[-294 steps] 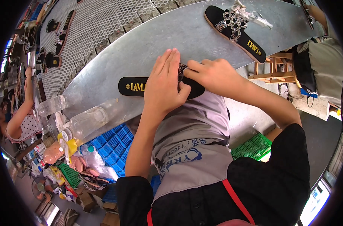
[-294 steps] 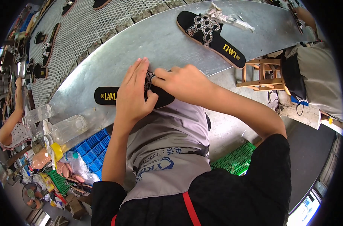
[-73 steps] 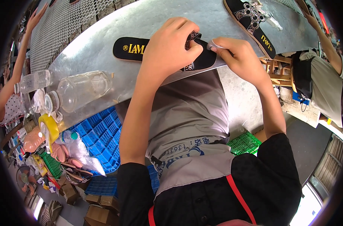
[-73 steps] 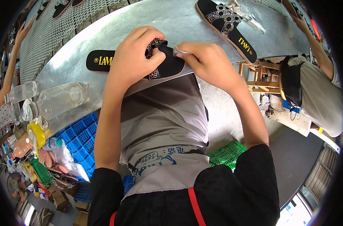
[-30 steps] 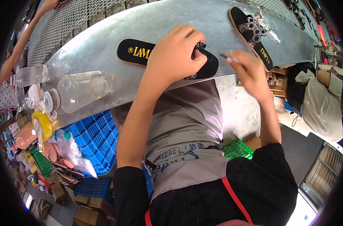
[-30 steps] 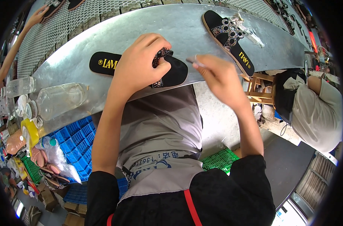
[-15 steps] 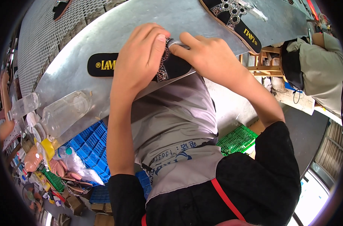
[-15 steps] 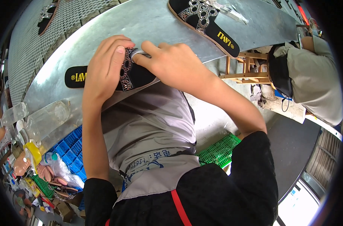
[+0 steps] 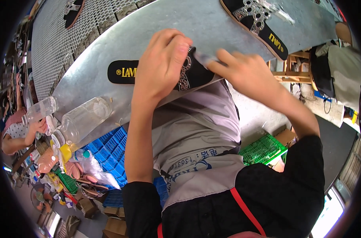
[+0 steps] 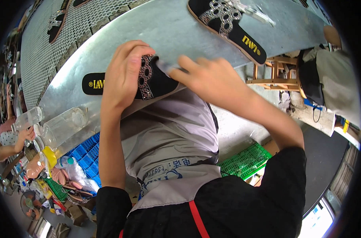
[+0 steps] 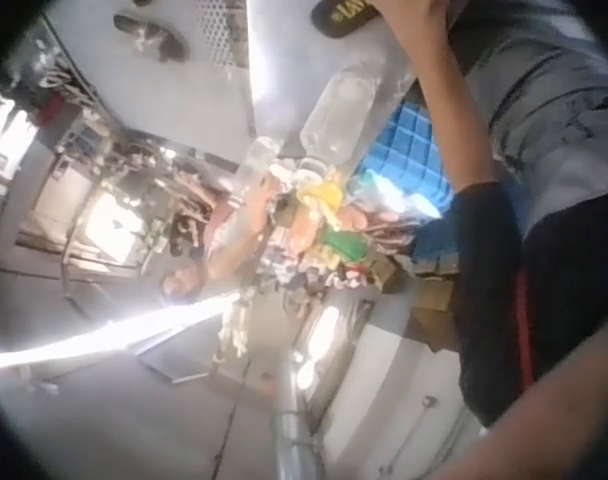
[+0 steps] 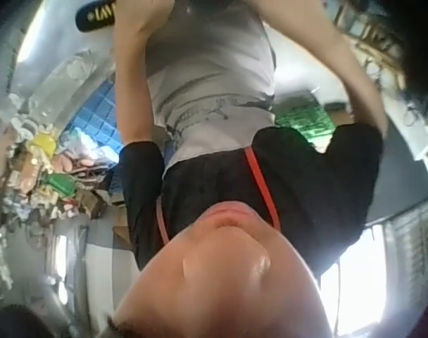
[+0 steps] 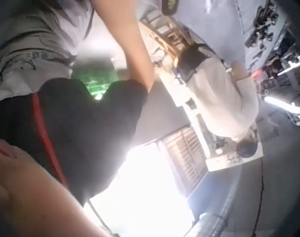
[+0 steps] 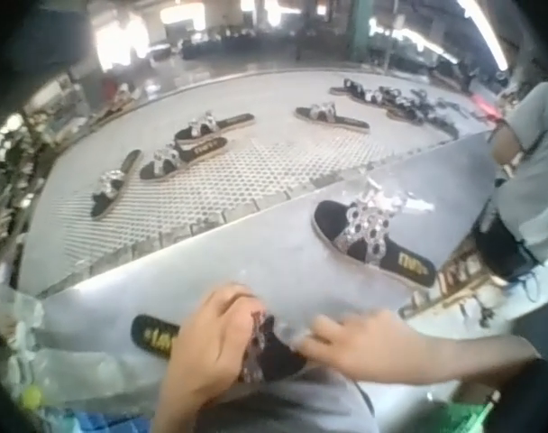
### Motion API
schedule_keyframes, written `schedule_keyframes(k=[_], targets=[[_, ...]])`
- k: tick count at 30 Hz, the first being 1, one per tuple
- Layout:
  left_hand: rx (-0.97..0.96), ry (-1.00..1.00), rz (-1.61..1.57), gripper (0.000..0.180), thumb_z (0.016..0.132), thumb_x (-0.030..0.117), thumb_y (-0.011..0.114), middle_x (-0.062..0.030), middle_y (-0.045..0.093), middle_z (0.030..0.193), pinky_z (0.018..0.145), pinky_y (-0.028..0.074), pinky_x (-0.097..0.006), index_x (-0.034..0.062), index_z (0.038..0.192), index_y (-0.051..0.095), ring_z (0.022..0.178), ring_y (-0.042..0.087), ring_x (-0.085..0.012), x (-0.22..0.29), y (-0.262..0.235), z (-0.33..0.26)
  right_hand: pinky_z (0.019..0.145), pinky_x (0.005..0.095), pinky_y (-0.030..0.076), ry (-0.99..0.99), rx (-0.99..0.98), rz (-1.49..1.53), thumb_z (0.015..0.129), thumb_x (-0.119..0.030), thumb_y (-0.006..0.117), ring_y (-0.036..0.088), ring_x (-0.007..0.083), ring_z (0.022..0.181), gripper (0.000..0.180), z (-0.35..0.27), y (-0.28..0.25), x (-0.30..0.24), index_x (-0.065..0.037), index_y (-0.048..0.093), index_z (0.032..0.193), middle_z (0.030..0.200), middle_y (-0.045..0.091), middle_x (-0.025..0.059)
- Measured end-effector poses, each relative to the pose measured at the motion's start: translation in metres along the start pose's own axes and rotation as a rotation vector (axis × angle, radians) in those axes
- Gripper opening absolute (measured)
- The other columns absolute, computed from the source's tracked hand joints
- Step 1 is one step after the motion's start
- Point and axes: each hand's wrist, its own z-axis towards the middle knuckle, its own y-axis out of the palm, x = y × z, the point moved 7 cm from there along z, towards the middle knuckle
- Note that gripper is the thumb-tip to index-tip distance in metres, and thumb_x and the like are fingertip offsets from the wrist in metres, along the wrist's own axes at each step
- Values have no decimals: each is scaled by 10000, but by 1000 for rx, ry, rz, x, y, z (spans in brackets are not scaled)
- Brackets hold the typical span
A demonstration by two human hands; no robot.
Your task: Cleaning the edges of sandals with a cloth and solvent in a manufacturing environment.
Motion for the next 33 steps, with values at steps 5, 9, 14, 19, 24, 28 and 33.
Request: schedule_keyframes(k=[5,9,14,19,24,28,33], targets=[[-65,27,82,414,1112,343,449,-147,650,1191,985,493,-445,2,1107,683,1164,606,-358,1,8,2,537,397,542,80,-31,80,865,-138,659,718,254,694,340,18,9,-1,-140,685,1204,936,590,76],[-49,-10,141,395,1108,331,456,-155,631,1227,987,499,-456,8,1187,669,1183,595,-363,-3,6,0,581,421,552,45,-71,165,839,-76,676,711,320,716,400,26,9,3,-122,683,1236,971,614,86],[-61,1,230,385,1109,312,448,-156,617,1238,1007,503,-448,32,1276,653,1194,578,-373,9,8,-1,606,430,534,189,-167,175,825,29,637,692,340,728,424,-46,-24,16,-93,692,1227,942,576,114],[213,39,-312,522,1133,372,326,-195,589,1402,1135,437,-497,-17,1321,620,1293,585,-341,-20,-32,-12,664,320,438,457,161,575,852,203,525,537,292,758,478,-76,-46,26,23,645,1278,888,472,149],[493,108,-293,567,1114,421,305,-227,707,1150,1102,450,-540,-21,1149,659,1160,652,-388,32,-64,-80,692,325,434,697,185,852,914,167,502,523,239,757,472,-123,-3,1,13,650,1334,850,497,112],[412,-49,-241,576,1102,411,334,-194,737,988,877,530,-439,-24,1027,704,964,676,-335,56,-52,-149,690,287,423,883,233,1240,974,76,490,511,133,779,360,-128,41,-42,10,676,1275,878,533,46],[249,-165,-182,265,990,149,520,-171,733,958,828,552,-412,-17,1074,708,904,693,-337,63,-24,-166,698,250,436,841,430,1276,990,78,538,515,103,759,383,-101,53,-51,8,660,1346,878,551,38]])
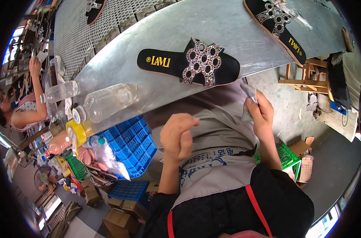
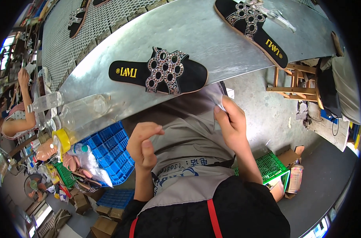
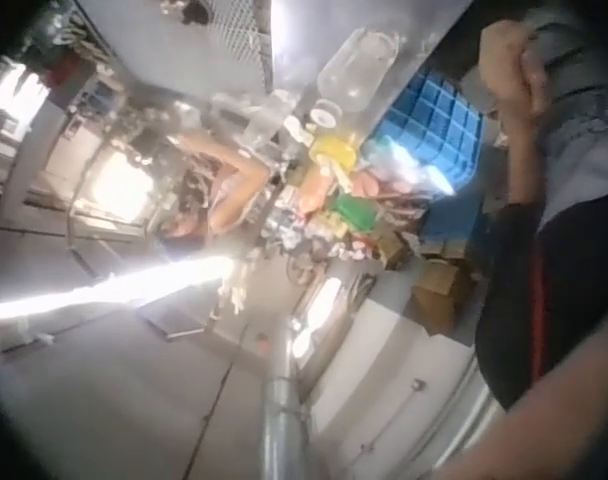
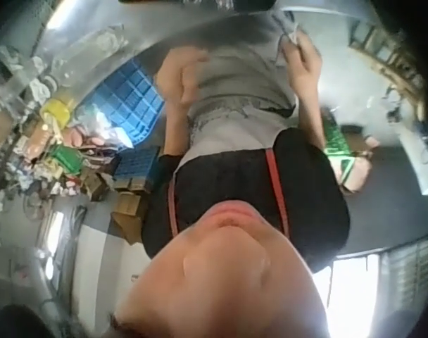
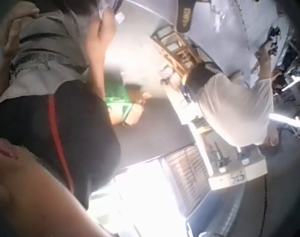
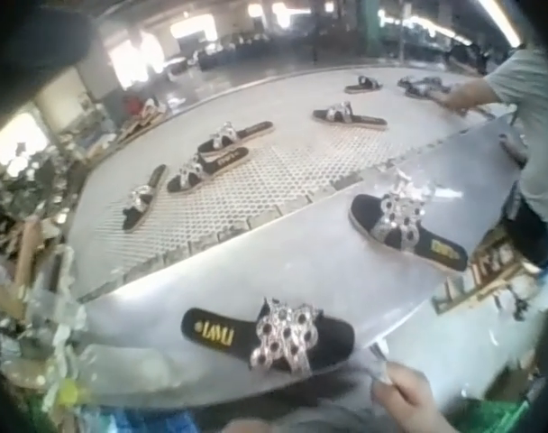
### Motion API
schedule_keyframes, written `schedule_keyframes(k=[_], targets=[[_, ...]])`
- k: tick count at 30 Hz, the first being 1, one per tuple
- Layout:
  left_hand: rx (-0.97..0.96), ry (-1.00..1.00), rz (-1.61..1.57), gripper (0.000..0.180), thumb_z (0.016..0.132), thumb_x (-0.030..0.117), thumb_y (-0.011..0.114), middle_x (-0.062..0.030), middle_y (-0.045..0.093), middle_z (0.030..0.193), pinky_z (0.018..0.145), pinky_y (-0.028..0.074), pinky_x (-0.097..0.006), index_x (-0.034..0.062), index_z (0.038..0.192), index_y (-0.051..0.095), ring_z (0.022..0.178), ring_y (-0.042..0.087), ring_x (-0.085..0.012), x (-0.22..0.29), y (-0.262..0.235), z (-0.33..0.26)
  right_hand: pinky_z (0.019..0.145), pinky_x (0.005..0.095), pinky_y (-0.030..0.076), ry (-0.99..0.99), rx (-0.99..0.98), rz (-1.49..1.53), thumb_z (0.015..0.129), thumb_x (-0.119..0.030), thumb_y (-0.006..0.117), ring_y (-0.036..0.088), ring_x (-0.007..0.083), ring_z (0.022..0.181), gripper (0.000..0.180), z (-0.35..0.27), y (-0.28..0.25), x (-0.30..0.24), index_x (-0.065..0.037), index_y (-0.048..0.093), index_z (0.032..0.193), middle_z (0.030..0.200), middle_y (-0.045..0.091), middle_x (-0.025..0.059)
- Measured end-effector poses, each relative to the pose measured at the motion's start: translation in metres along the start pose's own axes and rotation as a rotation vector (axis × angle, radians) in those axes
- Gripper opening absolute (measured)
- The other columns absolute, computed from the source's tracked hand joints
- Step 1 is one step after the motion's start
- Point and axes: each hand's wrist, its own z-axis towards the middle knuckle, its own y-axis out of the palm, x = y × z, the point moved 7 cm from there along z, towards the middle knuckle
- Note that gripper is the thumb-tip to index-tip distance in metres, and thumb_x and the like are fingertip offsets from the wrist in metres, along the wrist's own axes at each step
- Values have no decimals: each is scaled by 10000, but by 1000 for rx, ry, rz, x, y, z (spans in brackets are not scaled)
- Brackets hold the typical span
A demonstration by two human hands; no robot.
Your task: Cleaning the edges of sandals with a cloth and solvent in a manufacturing environment.
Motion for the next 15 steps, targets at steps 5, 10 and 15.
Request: schedule_keyframes(k=[5,10,15], targets=[[56,236,506,419,853,10,686,-184,686,1245,1034,517,-488,12,1272,682,1229,633,-410,1,10,32,606,338,520,-455,-112,-558,854,103,608,613,289,669,578,23,33,-33,-70,647,1404,940,575,105],[-43,220,698,526,939,215,675,-152,535,1518,1190,351,-580,128,1455,623,1449,449,-404,-21,40,70,517,382,519,-528,-120,-945,792,4,641,601,263,578,677,12,69,-25,-125,614,1456,913,545,67],[-92,180,838,513,999,330,589,-119,530,1540,1220,304,-572,157,1482,606,1462,444,-358,-32,57,72,489,343,494,-649,44,-1156,818,-15,625,567,189,544,684,11,48,-14,-104,593,1495,871,504,57]])
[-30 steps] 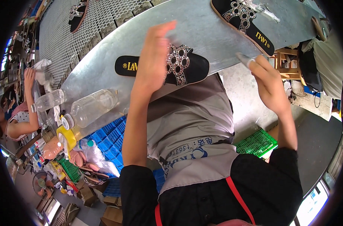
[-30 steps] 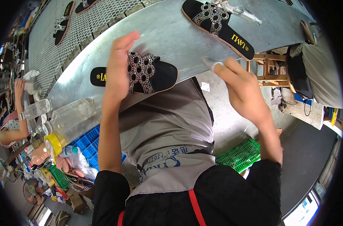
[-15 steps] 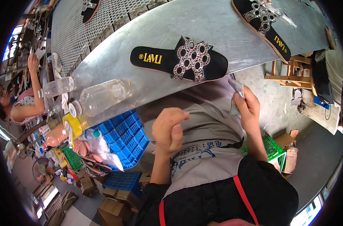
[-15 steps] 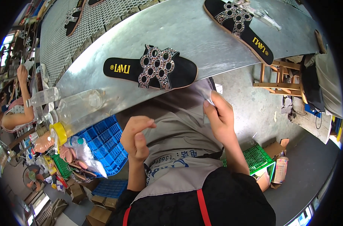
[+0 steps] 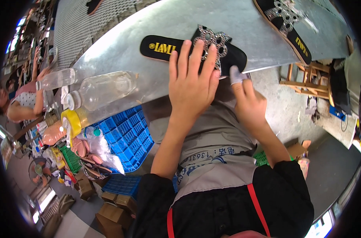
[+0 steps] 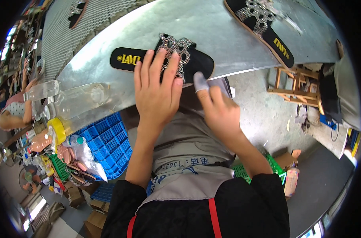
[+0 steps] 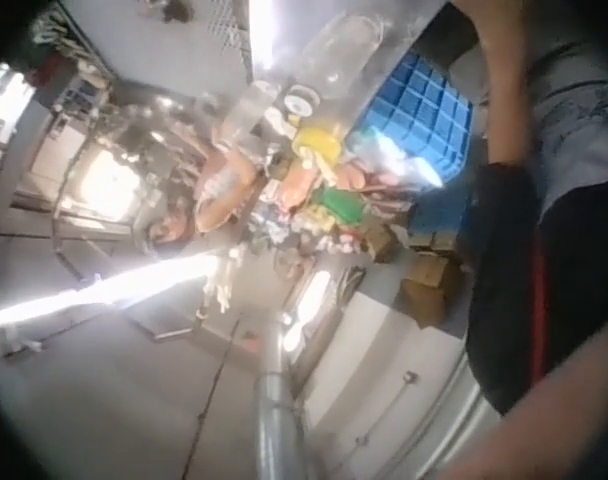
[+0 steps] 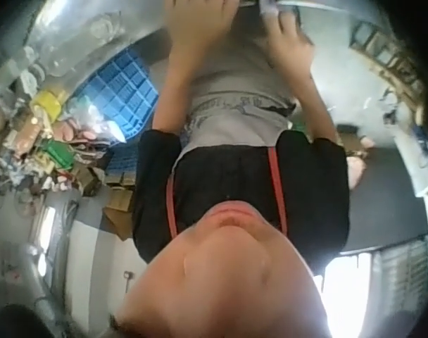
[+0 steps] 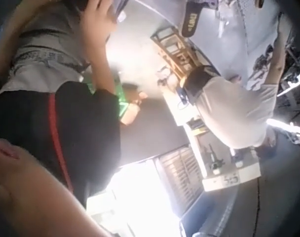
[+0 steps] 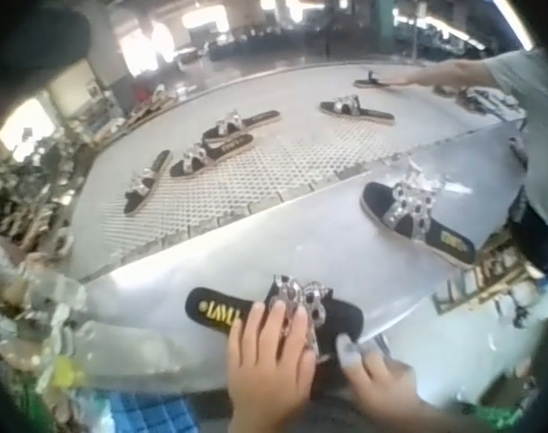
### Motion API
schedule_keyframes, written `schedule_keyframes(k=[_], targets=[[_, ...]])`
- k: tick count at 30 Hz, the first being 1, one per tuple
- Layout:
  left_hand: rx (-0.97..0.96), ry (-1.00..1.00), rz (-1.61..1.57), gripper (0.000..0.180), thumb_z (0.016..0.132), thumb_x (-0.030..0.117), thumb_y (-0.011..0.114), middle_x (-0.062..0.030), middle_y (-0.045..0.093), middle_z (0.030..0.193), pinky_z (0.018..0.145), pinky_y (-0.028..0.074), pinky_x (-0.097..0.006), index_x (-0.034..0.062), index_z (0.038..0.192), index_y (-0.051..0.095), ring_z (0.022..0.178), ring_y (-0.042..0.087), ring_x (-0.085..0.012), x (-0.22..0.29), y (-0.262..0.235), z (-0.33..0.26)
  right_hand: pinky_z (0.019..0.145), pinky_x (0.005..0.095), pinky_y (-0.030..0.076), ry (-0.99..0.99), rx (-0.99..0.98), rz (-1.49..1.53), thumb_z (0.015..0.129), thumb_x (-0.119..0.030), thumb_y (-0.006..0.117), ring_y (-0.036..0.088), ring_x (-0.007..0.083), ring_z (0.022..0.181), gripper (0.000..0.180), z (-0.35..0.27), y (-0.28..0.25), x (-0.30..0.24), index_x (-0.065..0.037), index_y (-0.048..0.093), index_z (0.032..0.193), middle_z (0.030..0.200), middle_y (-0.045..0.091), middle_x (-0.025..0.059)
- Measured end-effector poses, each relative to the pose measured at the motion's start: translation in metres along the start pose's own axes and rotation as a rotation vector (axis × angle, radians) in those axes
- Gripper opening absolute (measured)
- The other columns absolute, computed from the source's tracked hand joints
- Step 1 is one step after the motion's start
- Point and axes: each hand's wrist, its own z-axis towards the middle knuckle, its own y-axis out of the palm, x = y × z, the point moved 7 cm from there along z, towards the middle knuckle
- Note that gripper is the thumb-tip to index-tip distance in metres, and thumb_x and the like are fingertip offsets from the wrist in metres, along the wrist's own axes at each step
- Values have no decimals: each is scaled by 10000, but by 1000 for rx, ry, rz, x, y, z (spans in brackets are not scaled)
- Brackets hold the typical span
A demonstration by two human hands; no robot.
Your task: Cleaning the edges of sandals with a cloth and solvent in a manufacturing environment.
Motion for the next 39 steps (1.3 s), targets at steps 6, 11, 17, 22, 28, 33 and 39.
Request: schedule_keyframes(k=[6,11,17,22,28,33,39], targets=[[-7,-4,-2,489,965,291,640,-128,540,1517,1199,334,-580,151,1433,654,1425,476,-366,-3,1,2,576,428,552,460,-126,-5,869,100,581,665,407,699,383,-53,-7,77,-1,570,1239,1009,606,183],[48,-120,-169,749,899,378,734,-201,475,1559,1172,313,-652,54,1536,508,1411,458,-442,5,-22,10,698,405,493,503,-37,711,1003,80,538,586,315,774,270,-67,8,38,45,555,1270,939,592,180],[78,-166,-54,800,821,270,790,-236,512,1479,1113,391,-586,18,1523,497,1290,537,-385,21,-28,24,718,235,419,760,-106,1411,1094,-100,528,502,76,794,176,-69,86,-6,-1,592,1224,929,576,-11],[88,-5,-223,653,787,86,748,-160,557,1436,1016,488,-471,75,1427,622,1180,570,-357,20,-48,38,754,247,438,643,-196,1434,1086,-74,512,524,92,817,144,-72,102,-3,6,618,1143,907,592,1],[108,276,-376,523,746,107,805,-86,599,1466,1003,504,-418,143,1265,750,1160,560,-323,59,-124,55,919,268,493,797,-203,1509,1081,-90,535,631,115,1052,264,-74,100,1,47,668,1263,1148,711,47],[438,525,-82,349,821,202,803,-55,635,1430,1089,452,-476,164,1168,784,1320,518,-353,59,-139,127,848,235,461,818,-125,1501,1077,-98,543,595,83,950,253,-71,104,14,-10,655,1286,1055,675,-1],[14,-3,349,376,989,411,666,-41,637,1400,1153,254,-765,137,1243,715,1394,491,-386,-6,-102,170,779,221,415,801,-133,1641,1073,-107,566,528,51,857,262,-68,115,13,-53,632,1321,918,612,-34]])
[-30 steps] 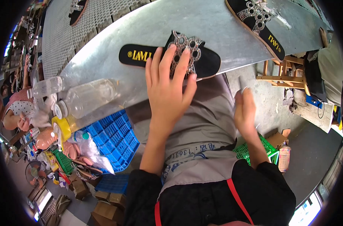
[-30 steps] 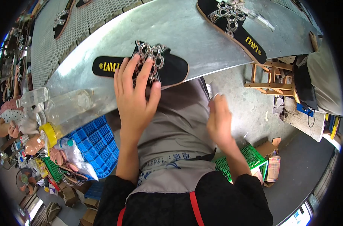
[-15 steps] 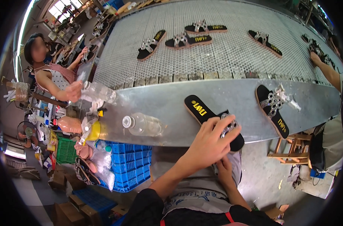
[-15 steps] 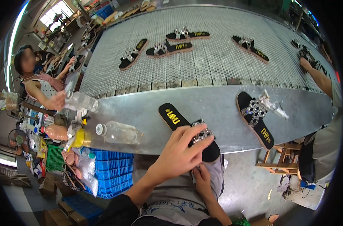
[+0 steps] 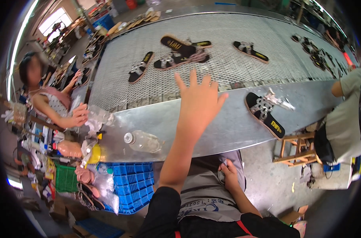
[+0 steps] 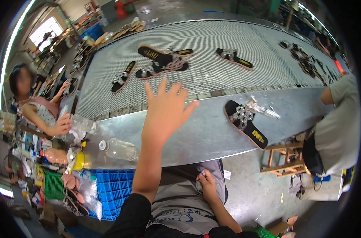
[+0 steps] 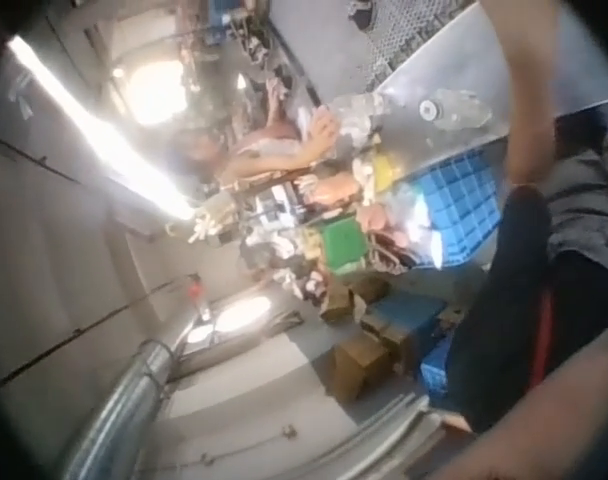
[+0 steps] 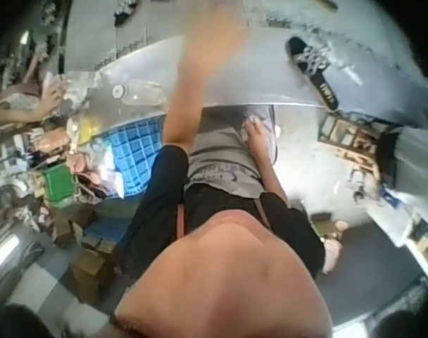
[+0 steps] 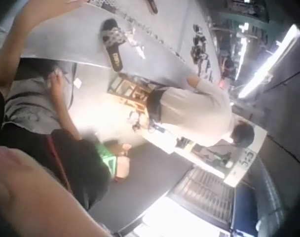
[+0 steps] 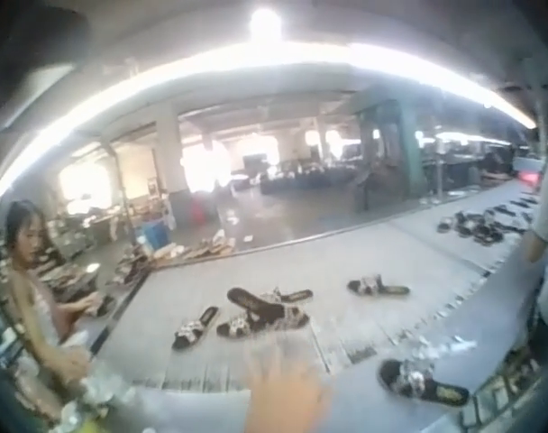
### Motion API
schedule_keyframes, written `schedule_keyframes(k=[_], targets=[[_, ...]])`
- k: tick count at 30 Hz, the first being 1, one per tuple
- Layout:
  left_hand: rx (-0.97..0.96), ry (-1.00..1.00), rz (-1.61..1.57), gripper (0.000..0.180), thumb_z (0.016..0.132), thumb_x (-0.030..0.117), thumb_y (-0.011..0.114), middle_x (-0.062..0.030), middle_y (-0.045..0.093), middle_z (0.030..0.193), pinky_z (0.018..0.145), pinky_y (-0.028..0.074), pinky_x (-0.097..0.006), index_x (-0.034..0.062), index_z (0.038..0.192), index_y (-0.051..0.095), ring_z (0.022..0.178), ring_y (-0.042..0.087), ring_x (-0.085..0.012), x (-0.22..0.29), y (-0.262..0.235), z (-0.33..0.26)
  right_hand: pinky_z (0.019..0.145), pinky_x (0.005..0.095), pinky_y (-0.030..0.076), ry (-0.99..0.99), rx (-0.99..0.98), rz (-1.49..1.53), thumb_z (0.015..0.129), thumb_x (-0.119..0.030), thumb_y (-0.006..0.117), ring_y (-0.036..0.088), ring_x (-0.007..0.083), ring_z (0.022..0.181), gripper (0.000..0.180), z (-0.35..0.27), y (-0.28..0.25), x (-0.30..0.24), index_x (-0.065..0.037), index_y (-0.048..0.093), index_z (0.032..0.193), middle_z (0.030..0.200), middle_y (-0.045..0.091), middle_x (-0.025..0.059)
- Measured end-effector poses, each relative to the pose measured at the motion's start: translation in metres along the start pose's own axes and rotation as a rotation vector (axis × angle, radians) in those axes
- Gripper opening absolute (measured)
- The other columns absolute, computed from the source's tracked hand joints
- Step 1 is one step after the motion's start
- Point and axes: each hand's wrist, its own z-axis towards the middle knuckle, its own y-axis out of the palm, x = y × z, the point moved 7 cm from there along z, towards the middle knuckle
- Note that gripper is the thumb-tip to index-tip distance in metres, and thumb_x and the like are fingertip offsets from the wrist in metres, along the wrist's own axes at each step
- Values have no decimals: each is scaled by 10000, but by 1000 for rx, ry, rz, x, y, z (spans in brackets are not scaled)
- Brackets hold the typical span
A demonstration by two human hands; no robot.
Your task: Cleaning the edges of sandals with a cloth and solvent in a manufacturing environment.
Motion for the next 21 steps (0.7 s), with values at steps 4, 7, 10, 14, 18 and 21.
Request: schedule_keyframes(k=[4,7,10,14,18,21], targets=[[-205,361,-557,346,1033,389,612,-54,650,1337,1186,244,-728,105,1201,716,1376,531,-315,65,14,-102,771,228,428,151,94,67,1069,-100,569,541,59,854,306,-8,-1,-10,-54,618,1367,913,617,-31],[-426,562,-859,231,995,268,666,-58,667,1302,1132,402,-554,113,1155,729,1296,590,-268,92,22,-179,752,247,432,-148,208,155,1054,-115,577,536,72,840,215,-17,6,-56,-46,645,1247,878,599,-27],[-491,464,-910,196,968,203,690,-56,694,1242,1061,466,-455,111,1137,732,1241,626,-261,71,11,-245,707,245,424,-190,57,-317,1068,-102,567,506,62,785,284,-22,16,-91,-29,651,1330,860,569,-37],[-349,242,-867,182,910,121,722,-69,734,1126,995,500,-420,94,1089,744,1130,678,-284,21,-15,-278,770,265,455,-405,-6,-456,1062,-97,586,536,89,862,250,-9,65,-166,2,639,1285,909,587,8],[2,34,-858,191,868,56,743,-91,748,1049,925,534,-409,79,1057,751,1045,702,-302,-8,-45,-280,864,323,481,-810,153,-655,1057,-70,565,586,197,952,399,6,115,-242,34,540,1441,1068,594,135],[9,-3,-857,184,873,45,736,-93,748,1028,900,543,-405,70,1054,753,1022,706,-302,-10,-44,-280,981,400,484,-983,23,-981,1031,-140,612,600,381,1118,445,62,154,-238,25,530,1435,1200,617,203]])
